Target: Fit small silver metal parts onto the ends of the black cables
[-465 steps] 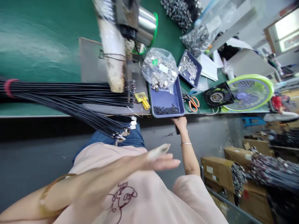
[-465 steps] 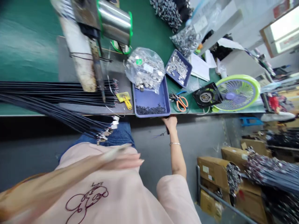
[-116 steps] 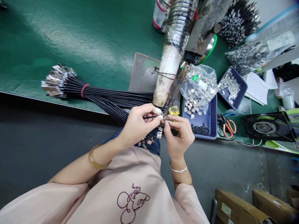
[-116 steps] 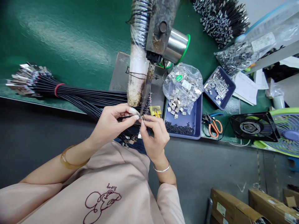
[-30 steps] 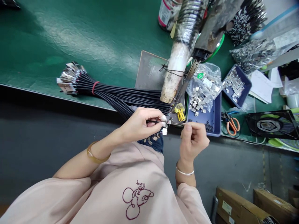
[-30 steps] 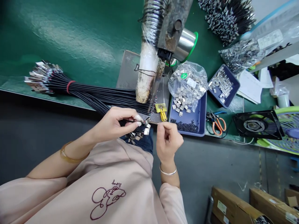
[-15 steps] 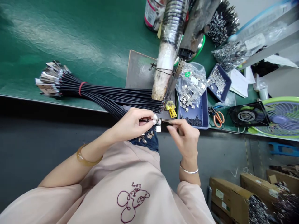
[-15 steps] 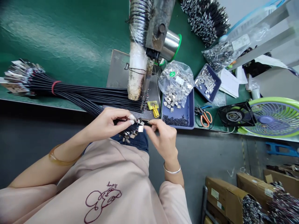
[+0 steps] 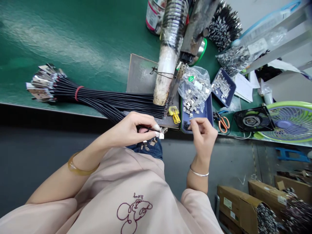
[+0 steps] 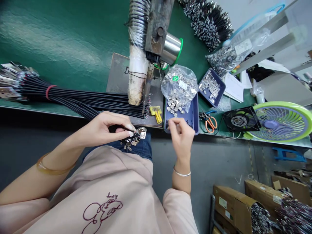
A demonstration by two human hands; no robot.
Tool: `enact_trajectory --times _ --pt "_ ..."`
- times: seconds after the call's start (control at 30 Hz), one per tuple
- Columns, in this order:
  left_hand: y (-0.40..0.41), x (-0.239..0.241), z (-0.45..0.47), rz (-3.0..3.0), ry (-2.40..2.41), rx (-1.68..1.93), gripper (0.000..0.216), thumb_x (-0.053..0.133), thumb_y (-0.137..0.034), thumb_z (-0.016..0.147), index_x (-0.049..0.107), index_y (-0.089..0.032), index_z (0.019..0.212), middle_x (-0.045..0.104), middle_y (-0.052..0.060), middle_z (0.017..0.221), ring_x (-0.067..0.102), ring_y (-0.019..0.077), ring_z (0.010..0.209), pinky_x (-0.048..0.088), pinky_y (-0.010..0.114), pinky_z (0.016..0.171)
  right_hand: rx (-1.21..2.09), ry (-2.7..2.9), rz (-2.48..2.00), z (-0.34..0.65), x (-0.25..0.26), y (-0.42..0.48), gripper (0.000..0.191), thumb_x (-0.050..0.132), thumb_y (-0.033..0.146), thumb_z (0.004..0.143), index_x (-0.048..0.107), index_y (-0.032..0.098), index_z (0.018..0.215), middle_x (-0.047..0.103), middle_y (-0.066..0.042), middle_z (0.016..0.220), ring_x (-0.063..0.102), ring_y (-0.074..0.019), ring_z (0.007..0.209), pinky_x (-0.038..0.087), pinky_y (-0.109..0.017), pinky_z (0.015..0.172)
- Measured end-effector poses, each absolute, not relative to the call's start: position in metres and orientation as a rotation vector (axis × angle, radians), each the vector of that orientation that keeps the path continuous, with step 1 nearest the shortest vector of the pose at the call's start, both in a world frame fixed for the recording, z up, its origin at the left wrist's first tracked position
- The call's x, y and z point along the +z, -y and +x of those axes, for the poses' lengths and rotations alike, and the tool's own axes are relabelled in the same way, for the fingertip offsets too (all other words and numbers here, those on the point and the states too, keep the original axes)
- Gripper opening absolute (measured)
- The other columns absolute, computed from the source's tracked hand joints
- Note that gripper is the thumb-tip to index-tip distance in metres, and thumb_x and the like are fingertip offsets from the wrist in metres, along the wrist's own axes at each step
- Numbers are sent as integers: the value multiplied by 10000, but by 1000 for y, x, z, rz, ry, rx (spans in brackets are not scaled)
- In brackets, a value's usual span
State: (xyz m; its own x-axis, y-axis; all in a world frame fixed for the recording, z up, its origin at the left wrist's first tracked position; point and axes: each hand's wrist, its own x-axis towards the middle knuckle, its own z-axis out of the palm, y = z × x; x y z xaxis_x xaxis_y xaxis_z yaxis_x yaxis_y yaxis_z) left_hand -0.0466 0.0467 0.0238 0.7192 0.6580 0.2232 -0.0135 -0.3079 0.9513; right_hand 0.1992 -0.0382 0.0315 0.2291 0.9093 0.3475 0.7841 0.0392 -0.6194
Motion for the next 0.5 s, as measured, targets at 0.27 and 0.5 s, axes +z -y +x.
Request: enact_trajectory --times 0.27,0.5 --pt "-48 13 -32 1875 -636 776 174 616 -233 875 749 -151 802 670 20 642 517 98 527 370 211 507 339 1993 -1904 240 24 -2 89 600 196 860 685 197 885 705 -12 850 566 -124 674 413 -260 674" --pt "-44 7 -29 1664 -783 772 142 611 -220 838 697 -126 778 597 -2 624 487 86 557 365 195 520 299 2112 -1864 244 26 -1 116 592 245 895 623 204 791 661 4 797 507 -111 604 384 -258 622"
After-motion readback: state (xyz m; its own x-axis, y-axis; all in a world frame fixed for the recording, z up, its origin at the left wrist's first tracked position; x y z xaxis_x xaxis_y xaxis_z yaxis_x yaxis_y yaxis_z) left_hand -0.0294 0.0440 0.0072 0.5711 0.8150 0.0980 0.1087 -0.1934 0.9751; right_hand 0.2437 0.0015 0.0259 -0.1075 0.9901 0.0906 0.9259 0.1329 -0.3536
